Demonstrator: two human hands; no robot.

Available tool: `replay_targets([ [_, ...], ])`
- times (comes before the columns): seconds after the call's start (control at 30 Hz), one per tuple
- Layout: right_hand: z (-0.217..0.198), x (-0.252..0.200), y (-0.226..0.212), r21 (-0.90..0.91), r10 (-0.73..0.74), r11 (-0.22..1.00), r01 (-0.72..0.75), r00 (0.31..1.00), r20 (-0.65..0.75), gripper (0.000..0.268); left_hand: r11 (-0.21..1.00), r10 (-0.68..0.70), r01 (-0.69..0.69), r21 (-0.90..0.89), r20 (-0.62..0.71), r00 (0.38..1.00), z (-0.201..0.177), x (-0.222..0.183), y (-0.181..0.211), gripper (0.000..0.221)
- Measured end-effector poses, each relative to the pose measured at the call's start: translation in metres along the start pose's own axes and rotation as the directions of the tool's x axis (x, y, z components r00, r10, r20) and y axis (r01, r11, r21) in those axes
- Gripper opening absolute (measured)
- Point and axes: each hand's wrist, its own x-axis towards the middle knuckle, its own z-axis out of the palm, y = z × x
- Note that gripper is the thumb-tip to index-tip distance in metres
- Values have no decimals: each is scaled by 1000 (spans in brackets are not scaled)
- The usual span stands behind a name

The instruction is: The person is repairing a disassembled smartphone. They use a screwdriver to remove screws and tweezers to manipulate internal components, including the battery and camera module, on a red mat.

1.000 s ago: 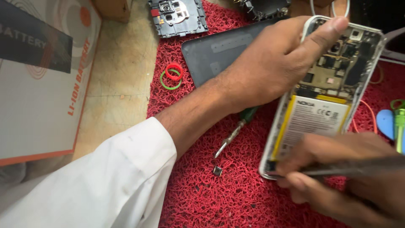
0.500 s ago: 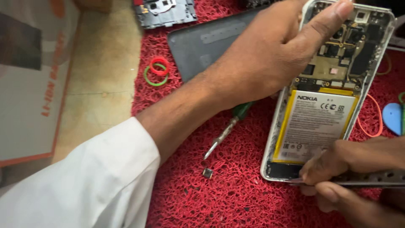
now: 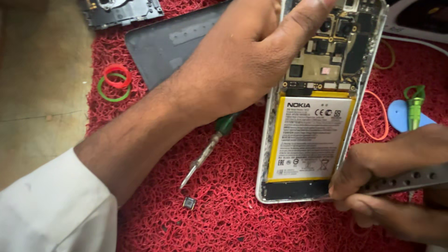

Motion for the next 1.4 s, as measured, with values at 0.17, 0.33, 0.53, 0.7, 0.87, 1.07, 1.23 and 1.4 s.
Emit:
replay_targets([
  [0.17,-2,0,8,-3,49,999,-49,998,29,8,997,74,-74,-1,15,997,-1,0,3,39],
  [0.33,-3,2,10,-20,112,994,-112,993,44,7,995,95,-95,-29,6,995,-1,-1,-3,36],
  [0.53,6,10,-8,65,47,997,-46,999,-18,10,989,147,-145,30,-73,986,5,0,-12,33],
  [0.7,23,23,-30,2,-92,996,92,993,-69,12,970,197,-179,166,-100,975,7,5,-12,31],
  [0.87,33,22,-32,-94,-92,992,82,990,-107,11,927,373,-373,38,3,928,6,-5,-9,33],
  [1.07,27,16,-18,-71,-21,997,8,984,-178,9,960,207,-222,172,100,973,-1,-5,-4,60],
  [1.23,20,18,-24,-67,46,996,-55,991,-123,8,975,100,-117,188,96,990,1,-2,0,62],
  [1.4,31,17,-30,-44,-200,980,196,967,-155,13,975,147,-160,152,93,985,2,-4,2,55],
])
